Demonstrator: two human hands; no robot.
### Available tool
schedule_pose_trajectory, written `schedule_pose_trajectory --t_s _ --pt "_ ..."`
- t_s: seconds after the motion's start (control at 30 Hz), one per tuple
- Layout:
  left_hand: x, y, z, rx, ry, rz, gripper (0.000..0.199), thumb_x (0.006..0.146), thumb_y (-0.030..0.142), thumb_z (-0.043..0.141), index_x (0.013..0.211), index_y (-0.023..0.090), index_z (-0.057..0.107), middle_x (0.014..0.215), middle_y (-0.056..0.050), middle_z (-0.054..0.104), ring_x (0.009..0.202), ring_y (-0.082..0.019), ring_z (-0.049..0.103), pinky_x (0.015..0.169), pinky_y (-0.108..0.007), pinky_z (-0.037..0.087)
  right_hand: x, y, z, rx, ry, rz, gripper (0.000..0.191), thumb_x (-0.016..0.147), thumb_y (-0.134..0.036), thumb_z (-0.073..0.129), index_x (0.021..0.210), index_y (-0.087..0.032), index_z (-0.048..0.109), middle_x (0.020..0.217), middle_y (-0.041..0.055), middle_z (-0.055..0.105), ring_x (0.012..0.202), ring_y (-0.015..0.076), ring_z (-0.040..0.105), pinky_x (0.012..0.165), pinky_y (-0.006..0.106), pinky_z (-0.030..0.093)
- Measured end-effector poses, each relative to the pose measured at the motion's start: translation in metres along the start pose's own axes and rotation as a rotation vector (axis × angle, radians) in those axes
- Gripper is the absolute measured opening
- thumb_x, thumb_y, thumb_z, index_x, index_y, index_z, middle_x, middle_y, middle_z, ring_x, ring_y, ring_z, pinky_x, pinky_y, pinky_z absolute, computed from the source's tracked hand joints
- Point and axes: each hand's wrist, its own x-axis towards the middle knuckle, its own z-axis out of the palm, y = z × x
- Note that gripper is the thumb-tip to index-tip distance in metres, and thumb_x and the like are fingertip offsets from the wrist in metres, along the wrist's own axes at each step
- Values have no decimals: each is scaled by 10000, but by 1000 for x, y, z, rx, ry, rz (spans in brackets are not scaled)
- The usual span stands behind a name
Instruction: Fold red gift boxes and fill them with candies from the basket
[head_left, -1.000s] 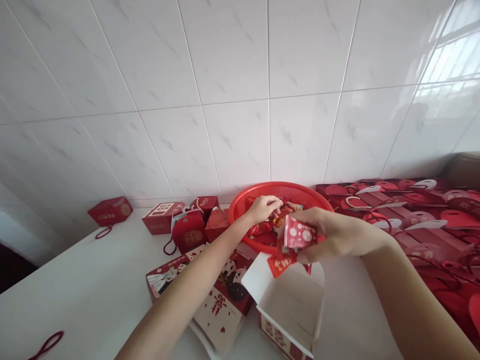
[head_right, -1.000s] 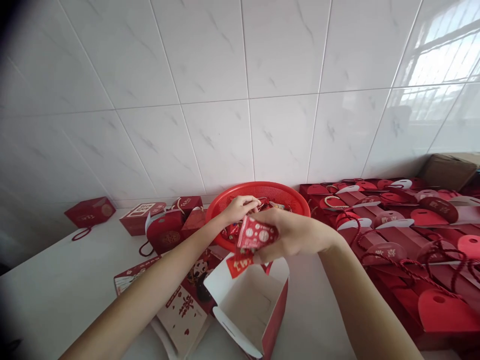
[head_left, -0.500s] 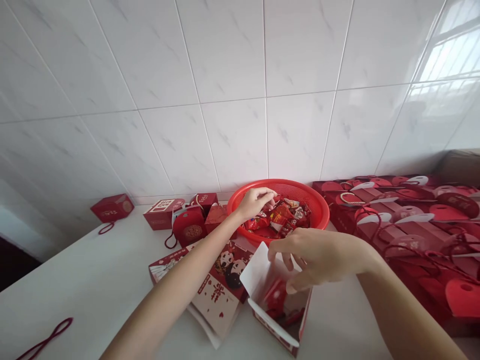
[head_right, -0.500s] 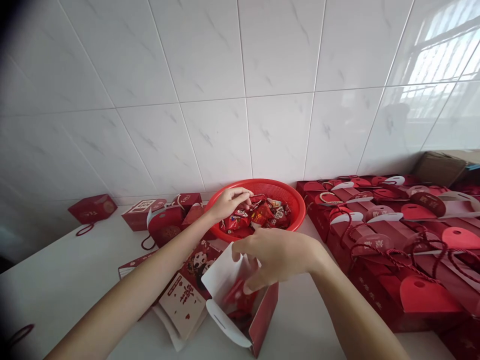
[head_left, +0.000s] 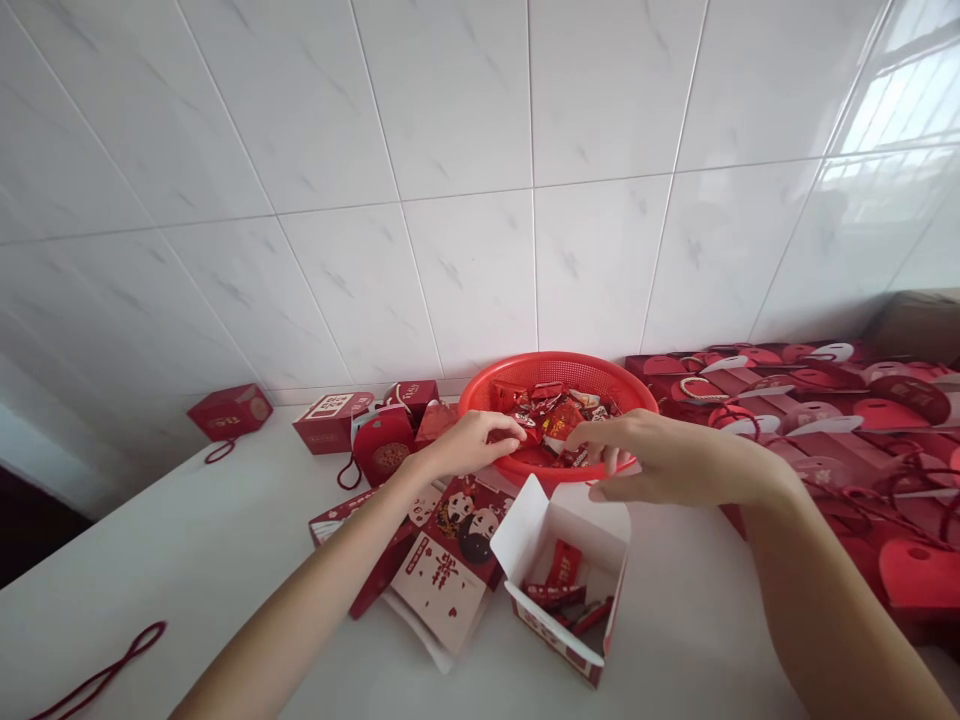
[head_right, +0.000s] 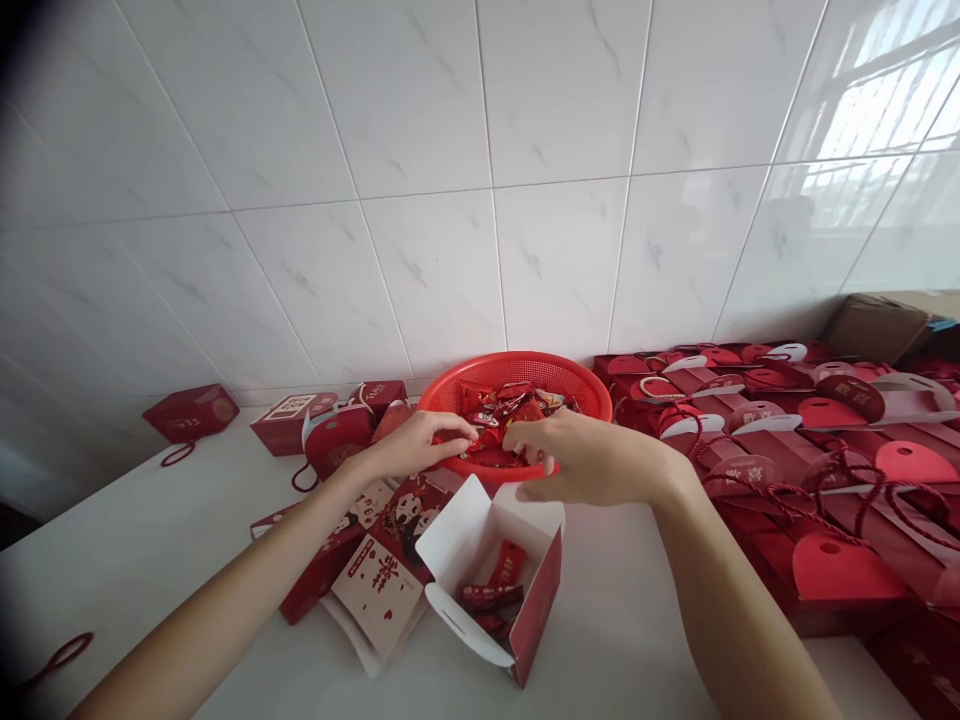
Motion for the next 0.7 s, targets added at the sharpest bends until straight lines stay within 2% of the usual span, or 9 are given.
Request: schedule_pose_trajectory --t_s 0.07,0.13,0.2,0.23,0.37,0.47,0.6,0.7 --pt "12 2 -1 67 -120 6 231 853 284 589 999 237 761 1127 -27 755 1034 -213 685 896 -264 486 1 6 -5 -7 68 29 361 864 -386 587 1188 -241 655 1011 81 716 875 256 659 712 330 471" --pt "29 6 1 118 -297 -15 238 814 301 626 994 247 772 1108 -32 760 1006 -225 695 846 -257 496 6 14 -7 -10 120 45 303 870 -362 569 1123 -220 658 945 77 719 830 245 664 716 333 479" --pt "48 9 8 172 -452 -51 274 757 337 682 1007 270 772 1100 -33 760 999 -242 696 805 -262 506 16 24 -6 16 165 44 278 869 -370 569 1079 -207 652 892 70 716 810 235 663 714 328 490" --pt "57 10 13 195 -486 -64 312 721 341 711 1023 282 766 1110 -33 758 1004 -254 692 797 -271 509 22 31 -4 37 190 46 268 866 -370 573 1061 -203 649 889 67 714 813 229 662 718 325 496" --pt "80 5 38 261 -458 -108 515 538 238 791 1048 271 725 1113 -71 749 988 -309 683 785 -334 519 54 63 14 92 340 87 167 835 -276 586 958 -188 656 949 63 715 839 207 651 758 322 503" --pt "82 -2 48 268 -437 -112 527 488 167 771 1005 252 715 1022 -83 754 903 -318 690 730 -349 523 72 85 29 118 362 126 128 829 -225 594 920 -176 669 967 68 729 863 209 661 794 329 500" --pt "79 -4 48 225 -408 -82 340 522 162 739 852 242 717 853 -46 747 773 -274 690 667 -312 518 77 95 36 102 289 142 140 857 -236 595 967 -190 669 1035 68 731 907 215 668 823 331 499" --pt "80 1 47 164 -302 -44 160 670 205 656 822 219 706 829 -48 743 777 -248 690 702 -299 523 75 93 37 27 210 158 174 881 -207 544 1011 -188 660 1063 82 723 934 226 665 835 337 492"
